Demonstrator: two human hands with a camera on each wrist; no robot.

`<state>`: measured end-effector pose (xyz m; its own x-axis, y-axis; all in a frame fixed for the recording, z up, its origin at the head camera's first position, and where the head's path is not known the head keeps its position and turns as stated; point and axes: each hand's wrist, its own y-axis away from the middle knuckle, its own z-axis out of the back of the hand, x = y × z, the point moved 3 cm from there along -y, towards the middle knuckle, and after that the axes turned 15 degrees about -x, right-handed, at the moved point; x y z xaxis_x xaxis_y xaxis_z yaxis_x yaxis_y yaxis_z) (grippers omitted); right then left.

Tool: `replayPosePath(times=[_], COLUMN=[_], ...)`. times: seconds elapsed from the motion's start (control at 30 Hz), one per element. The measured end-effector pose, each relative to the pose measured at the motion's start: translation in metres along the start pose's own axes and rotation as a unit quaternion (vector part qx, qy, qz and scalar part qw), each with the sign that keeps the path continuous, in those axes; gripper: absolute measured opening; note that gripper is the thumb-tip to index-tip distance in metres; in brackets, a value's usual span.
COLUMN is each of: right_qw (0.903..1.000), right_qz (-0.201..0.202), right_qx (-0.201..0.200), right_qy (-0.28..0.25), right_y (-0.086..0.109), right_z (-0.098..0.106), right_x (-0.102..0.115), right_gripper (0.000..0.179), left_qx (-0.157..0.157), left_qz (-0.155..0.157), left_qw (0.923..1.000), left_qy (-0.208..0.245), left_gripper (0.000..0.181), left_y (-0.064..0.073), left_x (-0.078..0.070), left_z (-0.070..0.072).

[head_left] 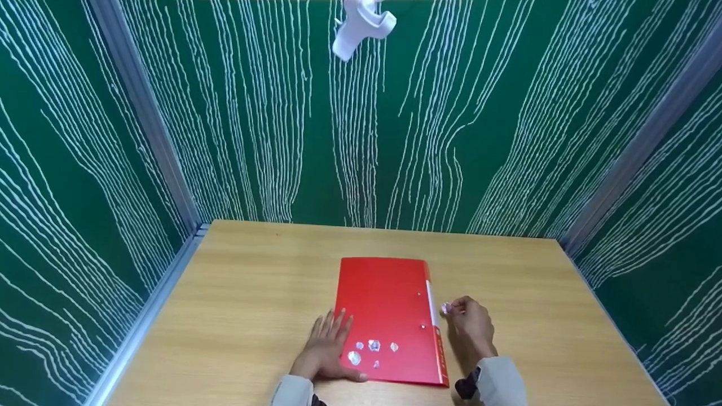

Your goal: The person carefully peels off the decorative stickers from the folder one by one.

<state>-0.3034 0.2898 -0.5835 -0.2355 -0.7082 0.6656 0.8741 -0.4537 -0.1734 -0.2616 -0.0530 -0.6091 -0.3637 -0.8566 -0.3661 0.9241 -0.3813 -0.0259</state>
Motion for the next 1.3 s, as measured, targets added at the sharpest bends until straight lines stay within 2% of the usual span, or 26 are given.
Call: replayPosePath(times=[0.33,0.47,0.83,1.07,1.3], right_qw=[0.9999,0.9997,0.9997,0.9998,0.9997], right_qz=[0.001,-0.009,-0.008,-0.003,0.006], right_qx=[0.010,0.018,0.010,0.011,0.000], right_qy=[0.013,0.011,0.021,0.018,0.022], right_y=[0.000,0.003,0.004,0.005,0.001], right_z=[0.000,-0.002,-0.008,-0.005,-0.003], right_x=[-0.005,-0.008,-0.011,-0.010,-0.011], right_gripper=[0.018,0.018,0.014,0.017,0.015], left_qx=[-0.009,-0.009,-0.016,-0.001,-0.020], left_qz=[-0.015,-0.014,-0.010,-0.005,-0.015], left_qw=[0.9996,0.9997,0.9998,0.9999,0.9996], left_qy=[-0.021,-0.020,-0.004,0.011,-0.010], left_gripper=[0.131,0.130,0.132,0.132,0.129], left_y=[0.000,0.001,0.000,-0.001,-0.001], left_x=[-0.002,-0.003,0.003,0.002,-0.002], left_z=[0.005,0.003,-0.006,-0.003,0.001])
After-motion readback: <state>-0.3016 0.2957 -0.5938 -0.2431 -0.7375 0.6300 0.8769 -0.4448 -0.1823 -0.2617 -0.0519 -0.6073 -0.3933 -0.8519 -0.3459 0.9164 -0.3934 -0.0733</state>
